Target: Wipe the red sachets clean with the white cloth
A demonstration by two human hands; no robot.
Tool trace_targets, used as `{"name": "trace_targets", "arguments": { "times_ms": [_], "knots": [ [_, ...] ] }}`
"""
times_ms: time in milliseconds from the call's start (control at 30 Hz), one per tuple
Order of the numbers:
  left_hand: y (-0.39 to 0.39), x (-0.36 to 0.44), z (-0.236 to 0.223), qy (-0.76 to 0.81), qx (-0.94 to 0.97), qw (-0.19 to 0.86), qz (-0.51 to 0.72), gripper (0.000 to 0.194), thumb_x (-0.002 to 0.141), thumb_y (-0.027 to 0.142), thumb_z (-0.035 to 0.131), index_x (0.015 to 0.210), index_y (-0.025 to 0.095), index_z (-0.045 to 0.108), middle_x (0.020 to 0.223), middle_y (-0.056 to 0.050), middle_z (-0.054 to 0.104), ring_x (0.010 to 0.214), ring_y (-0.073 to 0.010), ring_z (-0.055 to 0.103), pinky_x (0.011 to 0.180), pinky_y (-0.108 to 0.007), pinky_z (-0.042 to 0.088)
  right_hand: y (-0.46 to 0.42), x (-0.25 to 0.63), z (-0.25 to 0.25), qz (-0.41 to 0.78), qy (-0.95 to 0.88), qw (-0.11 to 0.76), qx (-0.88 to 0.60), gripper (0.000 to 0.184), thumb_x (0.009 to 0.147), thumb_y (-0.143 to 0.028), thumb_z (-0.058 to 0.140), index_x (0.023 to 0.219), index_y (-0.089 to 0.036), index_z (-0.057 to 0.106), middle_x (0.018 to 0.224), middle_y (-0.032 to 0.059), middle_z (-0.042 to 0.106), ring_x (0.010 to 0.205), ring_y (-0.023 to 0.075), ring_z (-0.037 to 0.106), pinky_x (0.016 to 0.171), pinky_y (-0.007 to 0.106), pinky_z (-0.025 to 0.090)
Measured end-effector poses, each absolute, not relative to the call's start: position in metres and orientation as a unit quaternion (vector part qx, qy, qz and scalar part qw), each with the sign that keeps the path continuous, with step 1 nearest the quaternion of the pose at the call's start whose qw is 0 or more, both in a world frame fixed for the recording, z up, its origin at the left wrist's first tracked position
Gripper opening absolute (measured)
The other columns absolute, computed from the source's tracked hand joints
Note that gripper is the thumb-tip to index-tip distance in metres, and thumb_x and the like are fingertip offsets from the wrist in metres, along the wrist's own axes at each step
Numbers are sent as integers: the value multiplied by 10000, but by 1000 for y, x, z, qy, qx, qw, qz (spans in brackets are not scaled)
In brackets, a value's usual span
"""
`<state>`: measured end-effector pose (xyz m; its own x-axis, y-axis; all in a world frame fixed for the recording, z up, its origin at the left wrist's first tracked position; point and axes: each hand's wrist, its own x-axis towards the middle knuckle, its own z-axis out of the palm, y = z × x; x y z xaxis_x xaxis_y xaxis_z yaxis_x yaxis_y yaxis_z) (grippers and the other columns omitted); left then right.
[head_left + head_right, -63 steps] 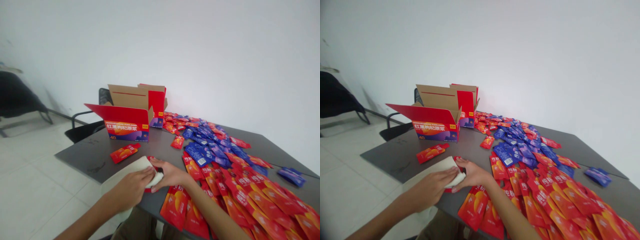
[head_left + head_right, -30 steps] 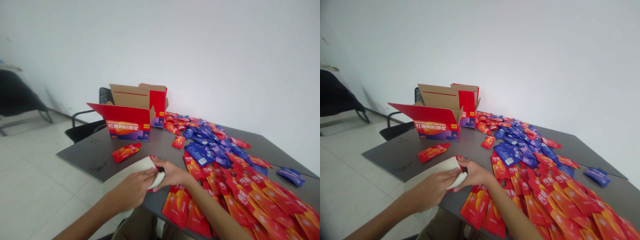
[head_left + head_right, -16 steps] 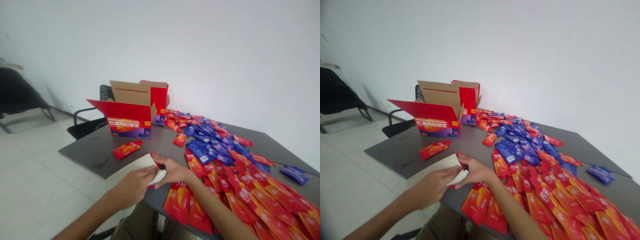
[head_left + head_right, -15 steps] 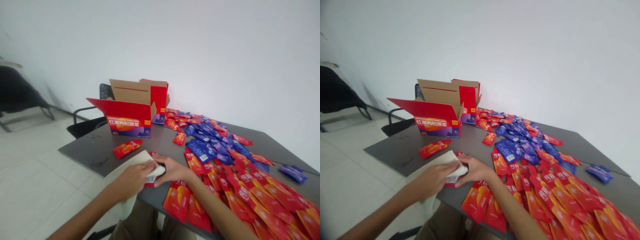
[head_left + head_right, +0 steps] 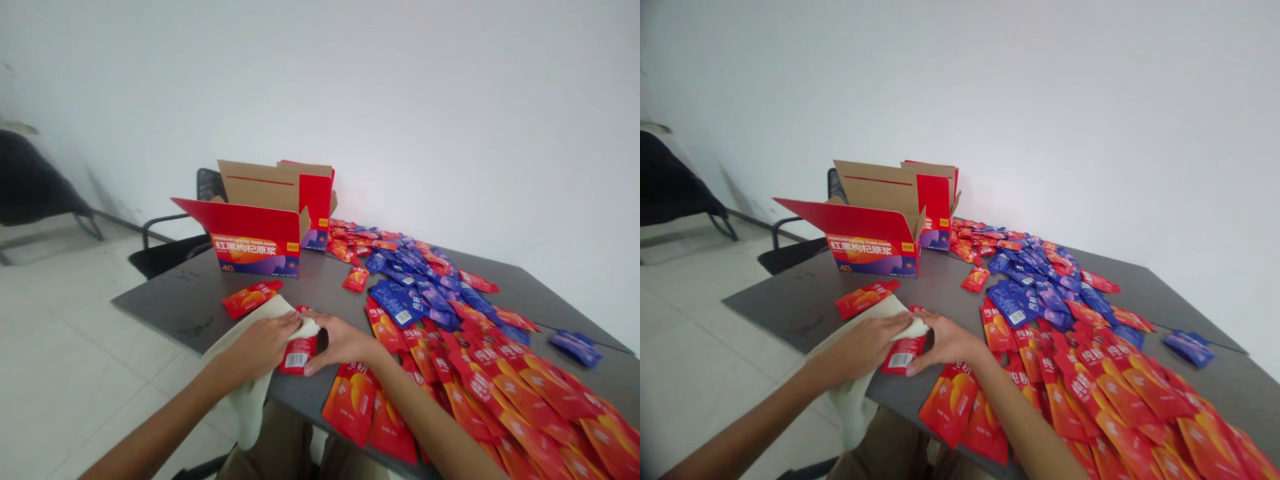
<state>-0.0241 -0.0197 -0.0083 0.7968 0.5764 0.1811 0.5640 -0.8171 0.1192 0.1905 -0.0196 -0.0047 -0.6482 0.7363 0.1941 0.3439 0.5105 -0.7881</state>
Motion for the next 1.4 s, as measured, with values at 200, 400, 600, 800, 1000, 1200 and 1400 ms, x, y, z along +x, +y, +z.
{"name": "trace_targets", "arguments": {
  "times_ms": [200,400,600,800,1000,1200,1400],
  "knots": [
    [-24,-24,-14,238,964,40,113,569,822,54,408,1389,105,422,1412,-125,497,1315,-206,449,1111,-363,360,-19,190,-7,366,-833,265,-319,964,479,-384,882,1351,-231,499,1406,73,516,1315,269,454,1154,387,262],
    [-27,-20,-12,284,952,27,116,572,774,22,428,1340,99,477,1376,-146,530,1290,-225,480,1092,-377,381,-18,191,-10,367,-826,262,-339,990,476,-407,879,1365,-229,481,1401,82,521,1337,273,430,1159,393,255],
    [-28,-23,-8,279,954,36,108,567,796,31,403,1357,83,460,1392,-156,510,1286,-234,484,1086,-385,387,-18,191,-8,350,-840,256,-327,981,483,-412,877,1363,-230,483,1424,84,497,1334,263,433,1157,382,259],
    [-34,-20,-12,215,971,31,103,599,776,54,458,1374,81,434,1406,-157,495,1331,-237,426,1128,-377,331,-17,190,-9,354,-842,257,-315,1051,442,-417,889,1379,-209,461,1402,94,518,1322,271,446,1156,384,258],
    [-21,-25,-7,316,942,41,109,545,822,41,385,1359,95,458,1383,-152,521,1256,-227,515,1073,-379,400,-20,191,-8,349,-835,252,-344,1020,494,-431,869,1393,-217,438,1440,104,473,1332,266,435,1153,396,262],
    [-29,-26,-10,220,970,40,97,565,809,57,427,1373,84,439,1406,-141,499,1327,-221,432,1120,-368,344,-18,190,-6,344,-848,249,-316,1038,453,-422,886,1381,-226,461,1420,88,501,1338,272,428,1170,393,225],
    [-16,-27,-7,332,935,43,114,509,840,56,385,1338,96,488,1362,-158,540,1217,-244,550,1057,-405,419,-19,190,-5,360,-836,255,-327,961,506,-396,871,1366,-232,478,1442,84,476,1325,259,446,1152,379,269]
  ]
}}
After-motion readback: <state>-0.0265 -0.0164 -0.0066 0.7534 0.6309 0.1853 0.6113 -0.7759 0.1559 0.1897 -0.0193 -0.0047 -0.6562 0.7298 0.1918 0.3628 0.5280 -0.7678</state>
